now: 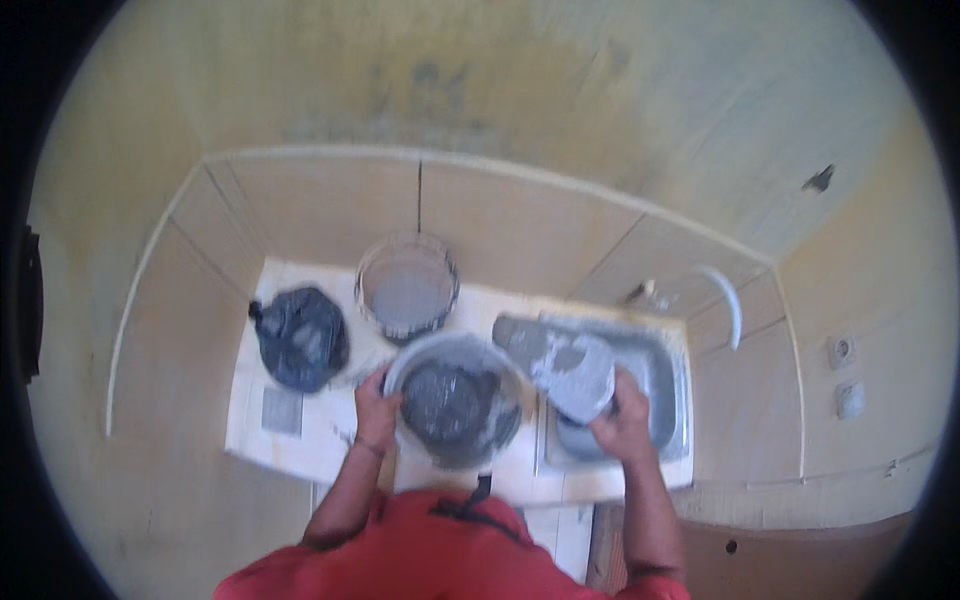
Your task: The person scoops a gray paste from a bucket with a trowel and applies it to several holes in a tiled wall above a sink. They repeatedly smooth the paste into the holes and scrape excess material back into the bucket.
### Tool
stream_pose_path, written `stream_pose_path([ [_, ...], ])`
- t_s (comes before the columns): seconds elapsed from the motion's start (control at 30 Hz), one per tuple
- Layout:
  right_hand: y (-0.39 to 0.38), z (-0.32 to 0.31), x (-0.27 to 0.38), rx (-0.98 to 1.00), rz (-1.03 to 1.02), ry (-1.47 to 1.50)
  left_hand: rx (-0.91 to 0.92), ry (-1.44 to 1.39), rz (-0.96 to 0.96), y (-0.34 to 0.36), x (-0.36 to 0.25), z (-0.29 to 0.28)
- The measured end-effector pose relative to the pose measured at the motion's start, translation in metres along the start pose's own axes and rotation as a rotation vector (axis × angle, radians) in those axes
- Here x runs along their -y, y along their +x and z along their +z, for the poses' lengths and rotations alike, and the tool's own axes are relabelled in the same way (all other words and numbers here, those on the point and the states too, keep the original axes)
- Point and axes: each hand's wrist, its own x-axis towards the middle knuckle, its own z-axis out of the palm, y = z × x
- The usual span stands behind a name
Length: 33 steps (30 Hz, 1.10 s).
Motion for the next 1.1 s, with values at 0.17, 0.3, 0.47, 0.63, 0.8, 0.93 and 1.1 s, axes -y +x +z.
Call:
stream_pose_path([
  [0.17, -0.054, 0.005, -0.002, 0.088, 0.244, 0.147, 0.008, -0.148, 0.070, -0.011, 0.001, 0.017],
  [0.3, -0.076, 0.006, -0.017, 0.195, 0.354, 0.068, 0.033, -0.138, 0.031, -0.015, -0.005, 0.021],
  [0.47, -0.073, 0.009, -0.005, 0.080, 0.425, 0.155, 0.053, -0.042, 0.096, -0.016, -0.010, 0.030],
  [0.63, -0.051, 0.001, 0.006, 0.001, 0.308, -0.007, 0.060, -0.055, 0.095, -0.014, -0.010, 0.028],
  [0.8, -0.024, -0.005, 0.021, -0.102, 0.247, -0.091, 0.026, -0.086, 0.052, -0.014, -0.009, 0.020],
  [0.93, 0.008, -0.028, 0.022, -0.202, 0.015, -0.272, -0.009, 0.102, 0.102, -0.019, -0.009, 0.012],
  [1.1, 0.104, -0.068, 0.067, -0.327, -0.296, -0.484, 0.010, -0.160, 0.026, -0.010, 0.004, 0.007],
])
